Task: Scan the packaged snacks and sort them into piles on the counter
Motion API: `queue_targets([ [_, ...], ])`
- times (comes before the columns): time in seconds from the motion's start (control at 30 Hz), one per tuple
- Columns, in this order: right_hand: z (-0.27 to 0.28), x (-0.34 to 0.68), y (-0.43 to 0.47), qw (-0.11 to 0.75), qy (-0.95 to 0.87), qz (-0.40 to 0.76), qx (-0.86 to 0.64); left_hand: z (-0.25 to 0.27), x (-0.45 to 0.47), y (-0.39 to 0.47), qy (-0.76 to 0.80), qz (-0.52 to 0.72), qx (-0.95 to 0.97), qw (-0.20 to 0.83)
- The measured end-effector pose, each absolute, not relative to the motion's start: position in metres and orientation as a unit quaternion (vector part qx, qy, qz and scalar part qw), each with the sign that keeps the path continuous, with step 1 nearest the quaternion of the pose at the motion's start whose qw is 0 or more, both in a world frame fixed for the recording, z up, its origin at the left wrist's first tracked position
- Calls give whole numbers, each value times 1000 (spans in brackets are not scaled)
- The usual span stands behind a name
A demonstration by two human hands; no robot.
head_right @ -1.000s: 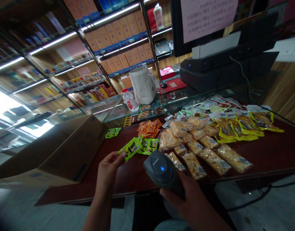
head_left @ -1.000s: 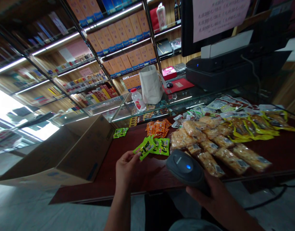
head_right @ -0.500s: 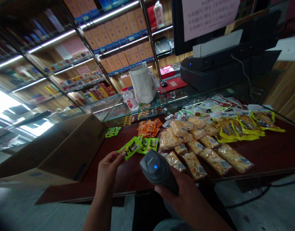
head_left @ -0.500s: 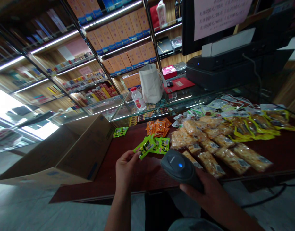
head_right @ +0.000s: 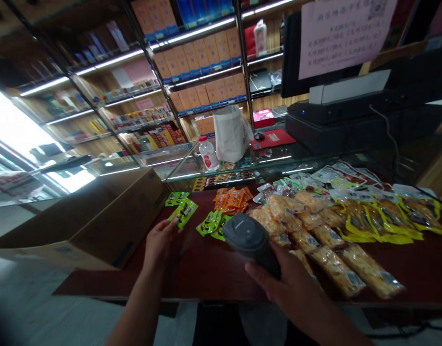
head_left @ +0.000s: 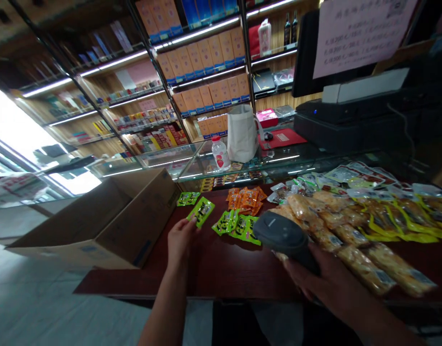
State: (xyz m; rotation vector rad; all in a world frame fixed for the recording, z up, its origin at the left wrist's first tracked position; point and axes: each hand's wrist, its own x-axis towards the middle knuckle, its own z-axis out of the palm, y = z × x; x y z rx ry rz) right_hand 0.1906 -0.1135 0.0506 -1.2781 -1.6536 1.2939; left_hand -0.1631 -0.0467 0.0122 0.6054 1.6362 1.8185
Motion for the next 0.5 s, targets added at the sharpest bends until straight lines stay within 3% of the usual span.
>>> queue_targets([
  [0.23,84,186,-53,341,-618,585,-400,16,-236,39,634,726,90,251],
  [0.5,84,168,-36,372,-563,632,-382,1,-266,78,679,696,47,230],
])
